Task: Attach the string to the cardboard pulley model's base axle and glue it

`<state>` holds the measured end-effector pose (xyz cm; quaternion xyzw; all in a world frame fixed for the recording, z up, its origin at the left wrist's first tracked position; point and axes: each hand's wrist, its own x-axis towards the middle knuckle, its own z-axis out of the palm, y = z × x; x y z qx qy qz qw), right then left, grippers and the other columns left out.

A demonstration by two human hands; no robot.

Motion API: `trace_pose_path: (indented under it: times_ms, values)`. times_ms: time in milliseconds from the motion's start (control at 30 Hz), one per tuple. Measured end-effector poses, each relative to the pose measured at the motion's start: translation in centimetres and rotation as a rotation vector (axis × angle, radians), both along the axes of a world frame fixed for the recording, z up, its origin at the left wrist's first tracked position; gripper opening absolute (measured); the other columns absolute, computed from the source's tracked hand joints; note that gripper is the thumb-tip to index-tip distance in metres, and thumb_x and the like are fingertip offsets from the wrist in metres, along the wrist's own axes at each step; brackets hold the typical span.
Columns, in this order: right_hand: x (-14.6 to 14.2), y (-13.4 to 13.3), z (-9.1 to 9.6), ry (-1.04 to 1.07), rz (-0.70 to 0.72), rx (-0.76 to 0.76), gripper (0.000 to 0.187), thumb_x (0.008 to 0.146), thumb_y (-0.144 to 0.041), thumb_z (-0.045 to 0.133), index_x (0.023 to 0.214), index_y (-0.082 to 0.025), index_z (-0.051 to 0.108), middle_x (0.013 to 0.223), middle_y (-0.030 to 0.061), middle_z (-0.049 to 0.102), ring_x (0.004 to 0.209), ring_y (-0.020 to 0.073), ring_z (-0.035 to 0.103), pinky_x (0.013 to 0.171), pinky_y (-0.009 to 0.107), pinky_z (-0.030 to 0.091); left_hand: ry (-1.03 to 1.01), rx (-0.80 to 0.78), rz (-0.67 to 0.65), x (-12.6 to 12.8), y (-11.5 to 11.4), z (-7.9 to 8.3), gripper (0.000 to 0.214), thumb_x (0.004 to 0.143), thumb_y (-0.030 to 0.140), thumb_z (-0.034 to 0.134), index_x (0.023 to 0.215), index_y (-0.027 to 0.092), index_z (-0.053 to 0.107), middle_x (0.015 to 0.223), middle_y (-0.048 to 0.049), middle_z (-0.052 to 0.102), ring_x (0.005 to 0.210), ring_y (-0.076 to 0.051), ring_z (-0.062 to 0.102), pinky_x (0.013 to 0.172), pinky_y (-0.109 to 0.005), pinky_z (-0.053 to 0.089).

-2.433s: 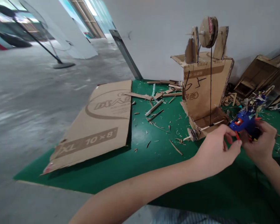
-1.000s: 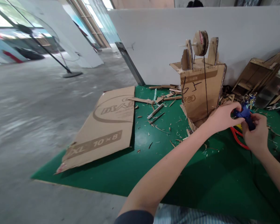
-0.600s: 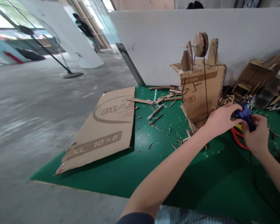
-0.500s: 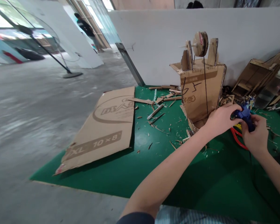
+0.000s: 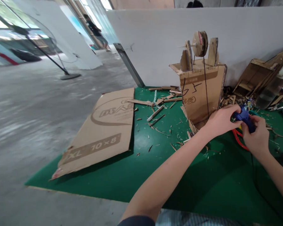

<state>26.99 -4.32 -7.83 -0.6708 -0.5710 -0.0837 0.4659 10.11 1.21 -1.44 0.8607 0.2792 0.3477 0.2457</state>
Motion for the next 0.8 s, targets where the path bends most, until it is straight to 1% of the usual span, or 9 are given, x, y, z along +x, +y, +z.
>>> trace_pose_path:
  times_ms: [100,200,267,333,433,500,567,667,800]
  values:
    - [0.2,0.0,0.0,-0.01,-0.004,0.007,0.041,0.081,-0.046,0.061,0.112,-0.019,0.053,0.102,0.011,0.066,0.083,0.0253,0.065,0.065,0.035,0.05,-0.054,-0.107,0.047,0.3,0.0,-0.3,0.03,0.081,0.031,0.067,0.107,0.022,0.055,0.101,-0.0021,0.066,0.083,-0.015,0.062,0.071,-0.028,0.048]
    - [0.5,0.0,0.0,-0.033,0.001,0.032,0.042,0.082,-0.045,0.061,0.113,-0.019,0.052,0.106,0.0124,0.064,0.085,0.0265,0.066,0.068,0.037,0.051,-0.156,-0.308,0.08,0.8,-0.1,-0.9,0.036,0.077,0.036,0.074,0.101,0.018,0.055,0.093,-0.0036,0.067,0.074,-0.014,0.064,0.065,-0.027,0.05]
    - [0.6,0.0,0.0,-0.038,-0.005,0.05,0.041,0.082,-0.046,0.061,0.112,-0.02,0.052,0.108,0.0133,0.063,0.087,0.028,0.066,0.07,0.039,0.052,-0.218,-0.475,0.043,1.0,-0.2,-1.3,0.032,0.078,0.037,0.074,0.095,0.017,0.056,0.091,-0.0047,0.067,0.067,-0.013,0.064,0.058,-0.026,0.051]
    - [0.7,0.0,0.0,-0.035,-0.016,0.059,0.04,0.082,-0.046,0.061,0.111,-0.02,0.052,0.108,0.0137,0.062,0.088,0.0293,0.066,0.071,0.041,0.051,-0.281,-0.629,-0.006,1.1,-0.3,-1.7,0.027,0.08,0.036,0.071,0.093,0.016,0.057,0.089,-0.005,0.068,0.062,-0.013,0.066,0.052,-0.024,0.051]
    - [0.7,0.1,0.0,-0.03,-0.027,0.055,0.04,0.082,-0.047,0.061,0.11,-0.02,0.052,0.106,0.0134,0.062,0.087,0.0299,0.065,0.071,0.042,0.051,-0.347,-0.767,-0.015,1.2,-0.5,-1.8,0.018,0.084,0.029,0.068,0.09,0.015,0.059,0.085,-0.0044,0.068,0.059,-0.012,0.067,0.048,-0.021,0.05]
    - [0.7,0.1,0.0,-0.027,-0.027,0.054,0.039,0.082,-0.046,0.061,0.11,-0.02,0.052,0.105,0.0131,0.062,0.088,0.0299,0.064,0.071,0.042,0.05,-0.371,-0.83,-0.003,1.3,-0.7,-1.7,0.012,0.087,0.025,0.064,0.087,0.014,0.06,0.085,-0.0043,0.069,0.056,-0.01,0.066,0.049,-0.02,0.05]
    - [0.8,0.1,-0.1,-0.03,-0.03,0.055,0.039,0.082,-0.046,0.061,0.11,-0.02,0.052,0.105,0.0125,0.062,0.089,0.0299,0.064,0.072,0.042,0.05,-0.378,-0.869,0.008,1.4,-1.0,-1.4,0.012,0.09,0.024,0.06,0.084,0.014,0.059,0.086,-0.0044,0.07,0.054,-0.007,0.064,0.051,-0.019,0.051]
    - [1.0,0.2,-0.3,-0.036,-0.034,0.056,0.04,0.082,-0.045,0.061,0.111,-0.02,0.052,0.105,0.0122,0.061,0.089,0.0296,0.064,0.072,0.042,0.05,-0.359,-0.85,0.019,1.5,-1.2,-1.3,0.015,0.091,0.025,0.058,0.081,0.014,0.057,0.083,-0.0034,0.069,0.055,-0.006,0.063,0.052,-0.019,0.052]
    - [1.2,0.2,-0.5,-0.039,-0.041,0.051,0.041,0.081,-0.045,0.062,0.112,-0.02,0.052,0.105,0.0118,0.061,0.089,0.0295,0.064,0.072,0.041,0.051,-0.359,-0.813,-0.022,1.5,-1.1,-1.7,0.014,0.091,0.025,0.055,0.081,0.016,0.054,0.081,-0.0012,0.067,0.056,-0.006,0.061,0.049,-0.017,0.049]
